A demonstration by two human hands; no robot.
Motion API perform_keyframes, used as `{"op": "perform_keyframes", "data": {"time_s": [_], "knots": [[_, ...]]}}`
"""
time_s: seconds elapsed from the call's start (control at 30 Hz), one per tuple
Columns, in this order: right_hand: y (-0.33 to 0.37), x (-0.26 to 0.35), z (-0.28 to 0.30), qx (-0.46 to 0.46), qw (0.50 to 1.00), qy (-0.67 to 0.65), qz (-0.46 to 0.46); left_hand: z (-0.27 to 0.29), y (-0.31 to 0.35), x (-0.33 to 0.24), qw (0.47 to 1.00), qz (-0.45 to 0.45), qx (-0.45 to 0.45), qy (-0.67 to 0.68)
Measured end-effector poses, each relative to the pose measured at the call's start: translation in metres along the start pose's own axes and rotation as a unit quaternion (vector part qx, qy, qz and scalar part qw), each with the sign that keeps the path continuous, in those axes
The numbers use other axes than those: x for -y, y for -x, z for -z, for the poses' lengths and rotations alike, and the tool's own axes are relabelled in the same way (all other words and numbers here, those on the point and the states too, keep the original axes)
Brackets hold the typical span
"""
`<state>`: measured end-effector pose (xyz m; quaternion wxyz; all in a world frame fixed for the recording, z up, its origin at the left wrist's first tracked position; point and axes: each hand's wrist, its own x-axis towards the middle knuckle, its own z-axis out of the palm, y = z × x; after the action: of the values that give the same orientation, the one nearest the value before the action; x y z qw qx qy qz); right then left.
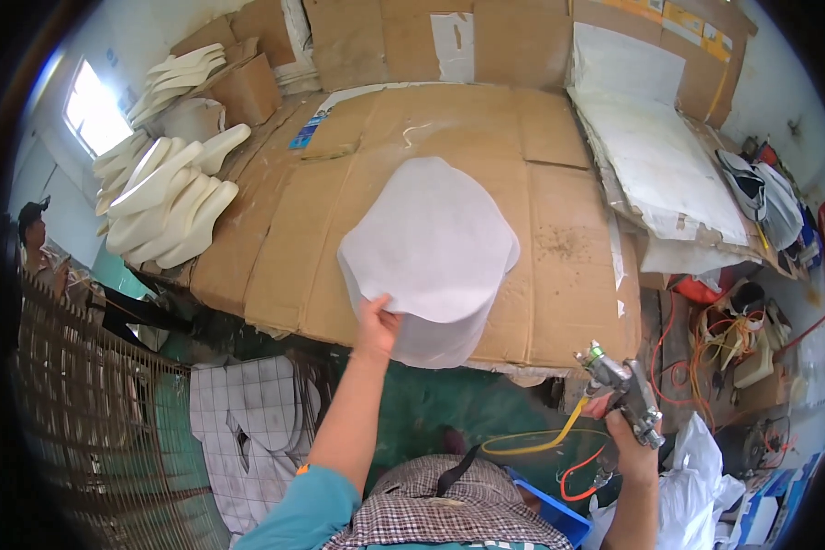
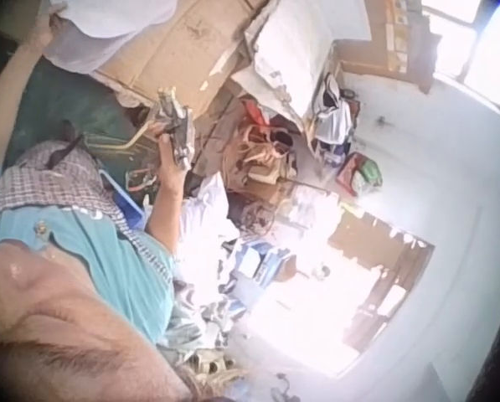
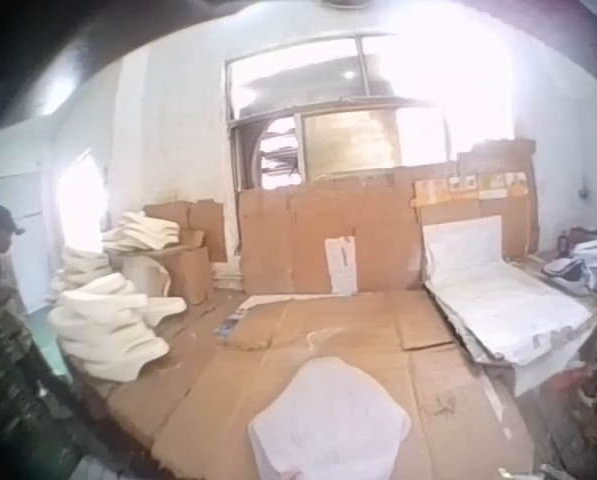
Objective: Spraying adhesive on foam padding pieces and placing them on a drying rack.
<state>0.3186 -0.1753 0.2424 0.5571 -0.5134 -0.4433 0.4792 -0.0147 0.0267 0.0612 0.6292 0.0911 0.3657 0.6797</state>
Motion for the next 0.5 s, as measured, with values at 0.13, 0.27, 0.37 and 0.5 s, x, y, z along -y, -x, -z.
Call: {"op": "perform_keyframes", "data": {"time_s": [0.13, 0.27, 0.37, 0.5], "knots": [[0.017, 0.008, 0.012, -0.001, 0.999, -0.016, -0.033, -0.046, 0.047, -0.106, 0.986, -0.072, 0.086, 0.12], [0.024, 0.009, 0.003, 0.053, 0.996, 0.067, -0.025, -0.019, 0.119, -0.206, 0.924, -0.106, 0.281, 0.238], [0.023, 0.004, -0.01, 0.069, 0.995, 0.063, -0.046, -0.018, 0.141, -0.234, 0.961, -0.224, 0.115, 0.112], [0.016, 0.004, -0.02, -0.027, 0.999, 0.027, -0.013, 0.006, 0.164, -0.24, 0.966, -0.215, 0.112, 0.094]]}}
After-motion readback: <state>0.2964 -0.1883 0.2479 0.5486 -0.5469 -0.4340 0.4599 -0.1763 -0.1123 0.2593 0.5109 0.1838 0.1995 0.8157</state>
